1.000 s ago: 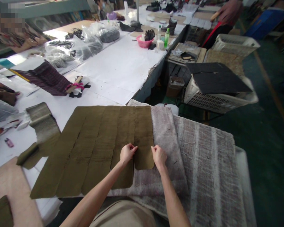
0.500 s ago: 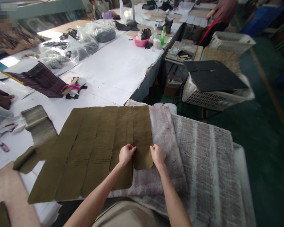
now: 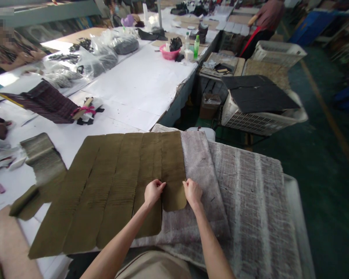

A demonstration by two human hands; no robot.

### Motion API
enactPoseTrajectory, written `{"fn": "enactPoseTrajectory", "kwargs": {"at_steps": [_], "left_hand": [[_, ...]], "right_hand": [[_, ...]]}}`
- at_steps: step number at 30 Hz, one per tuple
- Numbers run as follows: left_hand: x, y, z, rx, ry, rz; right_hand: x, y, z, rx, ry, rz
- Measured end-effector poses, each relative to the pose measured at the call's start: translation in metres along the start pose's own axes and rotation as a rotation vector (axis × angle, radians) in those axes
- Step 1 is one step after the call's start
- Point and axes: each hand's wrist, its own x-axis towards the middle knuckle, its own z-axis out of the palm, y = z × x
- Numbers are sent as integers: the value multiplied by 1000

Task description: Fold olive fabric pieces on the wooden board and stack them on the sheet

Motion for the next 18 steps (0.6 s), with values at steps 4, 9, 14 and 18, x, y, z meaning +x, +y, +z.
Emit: {"fn": "enactPoseTrajectory", "kwargs": {"at_steps": [4, 9, 14, 18], "left_hand": [[-2, 3, 0, 26, 11, 13], [-2, 5, 3, 73, 50, 3], [-5, 6, 2, 68, 105, 16], [-16, 11, 6, 126, 238, 275]], "right_hand": [[-2, -4, 3, -59, 29, -9], [-7, -9, 2, -157, 96, -5], [-10, -4, 1, -157, 241, -118], [-4, 1, 12, -109, 444, -400]]}}
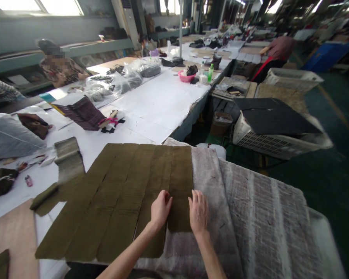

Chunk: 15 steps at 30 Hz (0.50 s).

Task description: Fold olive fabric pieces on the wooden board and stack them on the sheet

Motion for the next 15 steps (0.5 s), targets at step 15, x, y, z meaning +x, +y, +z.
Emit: {"fn": "enactPoseTrajectory", "kwargs": {"at_steps": [15], "left_hand": [[-17, 2, 4, 354, -122, 577]], "right_hand": [[19, 35, 58, 179, 21, -360]]}}
